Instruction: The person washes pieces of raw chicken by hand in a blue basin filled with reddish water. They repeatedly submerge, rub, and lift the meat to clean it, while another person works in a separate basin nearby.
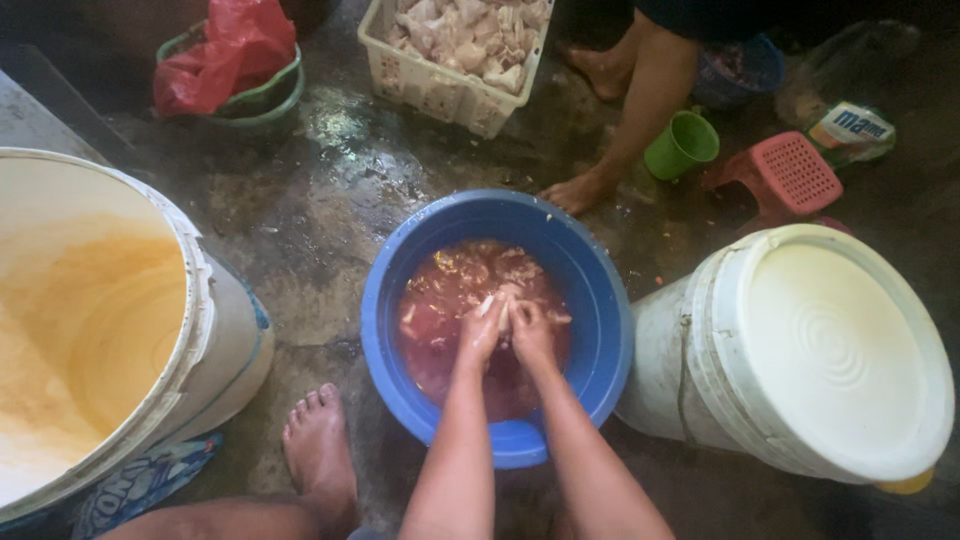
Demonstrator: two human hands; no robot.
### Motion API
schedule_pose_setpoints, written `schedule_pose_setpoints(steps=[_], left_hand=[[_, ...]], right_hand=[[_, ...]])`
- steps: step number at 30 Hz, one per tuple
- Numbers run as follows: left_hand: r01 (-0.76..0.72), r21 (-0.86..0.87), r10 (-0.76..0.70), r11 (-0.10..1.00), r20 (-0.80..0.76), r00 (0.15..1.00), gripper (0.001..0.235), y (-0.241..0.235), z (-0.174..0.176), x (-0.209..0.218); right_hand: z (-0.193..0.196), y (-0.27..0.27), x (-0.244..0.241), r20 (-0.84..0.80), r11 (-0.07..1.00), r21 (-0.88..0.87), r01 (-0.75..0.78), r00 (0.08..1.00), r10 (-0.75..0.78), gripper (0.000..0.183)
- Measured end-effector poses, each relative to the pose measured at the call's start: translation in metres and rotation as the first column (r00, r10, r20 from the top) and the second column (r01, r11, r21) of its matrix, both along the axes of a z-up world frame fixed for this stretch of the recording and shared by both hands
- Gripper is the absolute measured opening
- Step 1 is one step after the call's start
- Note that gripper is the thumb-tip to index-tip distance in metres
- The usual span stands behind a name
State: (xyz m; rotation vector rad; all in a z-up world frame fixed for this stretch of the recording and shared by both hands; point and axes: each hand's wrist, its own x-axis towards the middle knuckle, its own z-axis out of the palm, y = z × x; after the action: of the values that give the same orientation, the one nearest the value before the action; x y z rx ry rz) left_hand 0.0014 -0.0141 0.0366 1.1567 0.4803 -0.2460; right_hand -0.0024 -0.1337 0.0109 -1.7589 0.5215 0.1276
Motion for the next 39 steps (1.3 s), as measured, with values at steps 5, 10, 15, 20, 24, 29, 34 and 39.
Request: schedule_pose_setpoints(steps=[5,10,15,20,24,29,34,39], left_hand=[[0.135,-0.064,-0.146,0.989,-0.221,0.964,0.031,0.008,-0.042,-0.005],[0.076,-0.254,-0.129,0.964,-0.202,0.971,0.027,0.012,-0.034,-0.001],[0.011,-0.534,-0.094,0.845,-0.128,0.987,0.016,0.036,0.022,0.010],[0.362,-0.179,-0.385,0.915,-0.114,0.916,0.019,0.047,0.042,0.006],[0.337,0.119,-0.317,0.934,-0.159,0.935,0.038,0.031,-0.004,0.001],[0.041,0.646,-0.067,0.762,0.016,0.998,0.055,0.007,-0.079,0.017],[-0.117,0.631,0.087,0.767,0.078,0.993,0.056,0.013,-0.068,0.015],[0.239,0.807,-0.130,0.540,-0.201,0.971,0.063,0.023,0.012,0.006]], right_hand=[[-0.022,-0.005,0.000,-0.465,0.461,-0.642,-0.613,0.789,0.402,0.049],[0.015,-0.005,-0.018,-0.624,0.554,-0.473,-0.685,0.704,0.338,0.049],[0.050,-0.009,-0.009,-0.417,0.685,-0.651,-0.327,0.908,0.037,0.053],[0.023,-0.018,0.002,0.146,0.757,-0.624,-0.195,0.922,0.358,0.047],[0.012,-0.005,-0.002,0.118,0.954,-0.187,-0.236,0.958,0.261,0.039],[0.076,0.020,0.003,0.263,0.798,-0.585,-0.141,0.898,0.352,0.041],[0.201,0.058,0.072,0.257,0.862,-0.475,-0.176,0.909,0.327,0.024],[0.300,0.052,0.137,0.492,0.953,-0.064,-0.296,0.822,0.288,0.050]])
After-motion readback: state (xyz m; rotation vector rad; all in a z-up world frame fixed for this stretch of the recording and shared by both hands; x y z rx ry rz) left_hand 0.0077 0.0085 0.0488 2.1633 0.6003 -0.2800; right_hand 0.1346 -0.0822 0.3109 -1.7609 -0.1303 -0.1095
